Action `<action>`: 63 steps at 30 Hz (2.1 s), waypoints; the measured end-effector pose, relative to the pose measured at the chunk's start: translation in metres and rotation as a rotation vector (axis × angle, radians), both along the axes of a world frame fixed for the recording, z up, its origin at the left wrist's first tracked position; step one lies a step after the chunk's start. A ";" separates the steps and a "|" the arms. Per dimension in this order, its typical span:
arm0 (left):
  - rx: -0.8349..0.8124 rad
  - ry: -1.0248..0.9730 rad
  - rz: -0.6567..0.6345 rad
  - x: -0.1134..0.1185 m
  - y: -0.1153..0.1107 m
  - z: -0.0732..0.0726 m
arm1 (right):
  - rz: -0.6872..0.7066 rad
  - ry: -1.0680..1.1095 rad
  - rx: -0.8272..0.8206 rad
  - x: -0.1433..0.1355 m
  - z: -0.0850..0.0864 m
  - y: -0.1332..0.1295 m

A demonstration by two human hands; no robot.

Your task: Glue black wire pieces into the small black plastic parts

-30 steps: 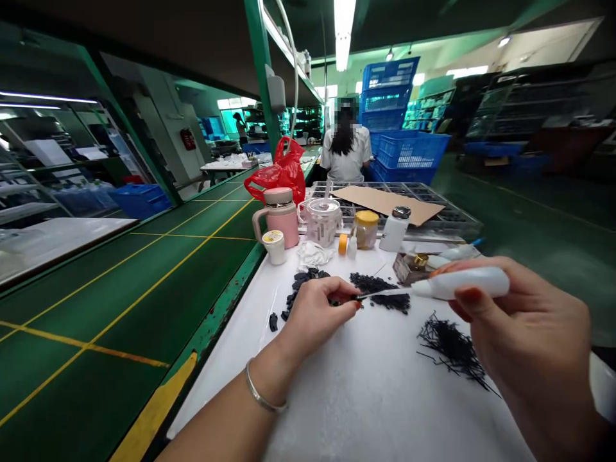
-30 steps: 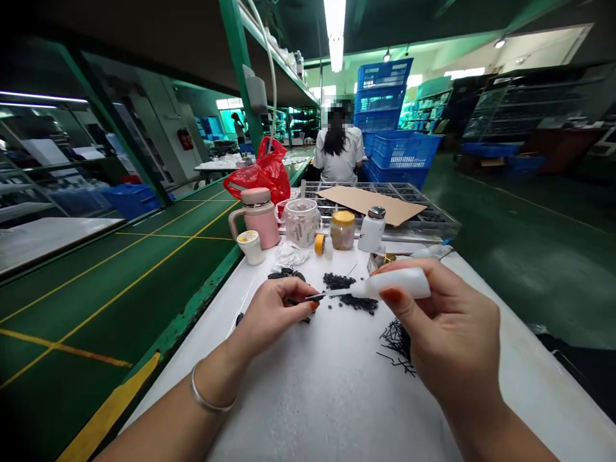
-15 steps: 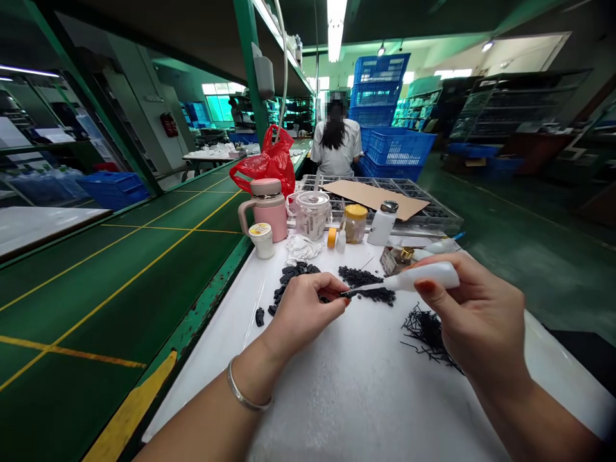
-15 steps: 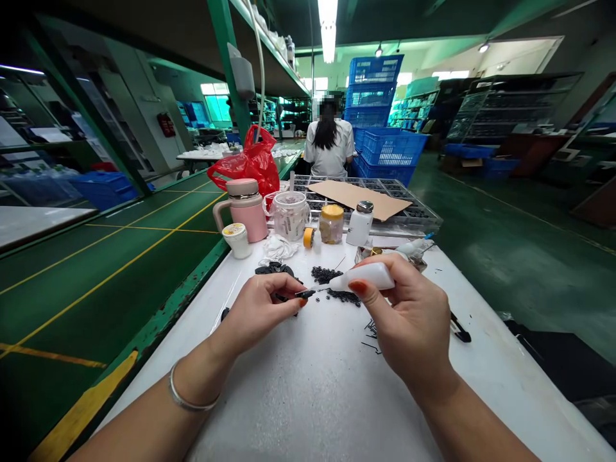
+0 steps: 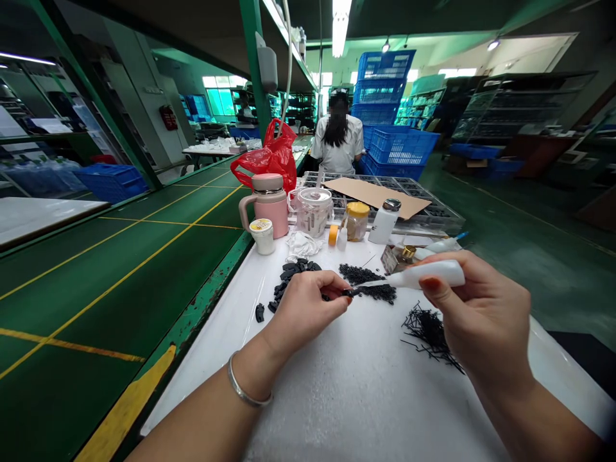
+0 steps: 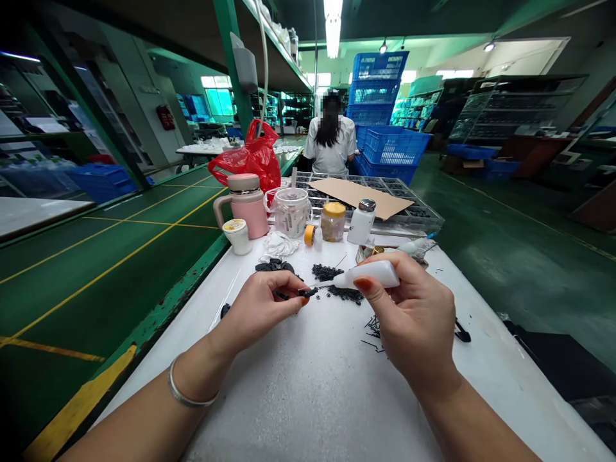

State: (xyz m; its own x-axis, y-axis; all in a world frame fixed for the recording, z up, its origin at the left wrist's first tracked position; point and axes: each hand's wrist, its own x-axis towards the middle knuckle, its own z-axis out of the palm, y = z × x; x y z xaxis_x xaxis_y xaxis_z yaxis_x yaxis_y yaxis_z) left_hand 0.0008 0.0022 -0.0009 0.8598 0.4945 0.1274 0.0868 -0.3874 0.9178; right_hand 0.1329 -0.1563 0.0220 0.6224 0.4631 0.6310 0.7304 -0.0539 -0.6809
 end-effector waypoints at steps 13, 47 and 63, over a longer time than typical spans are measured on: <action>0.009 -0.004 -0.013 -0.001 0.001 -0.002 | 0.009 -0.014 0.021 0.001 0.000 0.002; 0.033 0.016 -0.001 -0.003 0.000 0.002 | 0.003 -0.003 0.030 0.003 -0.002 0.002; 0.023 0.008 -0.002 -0.002 0.000 0.001 | 0.008 -0.051 0.034 0.001 -0.001 0.002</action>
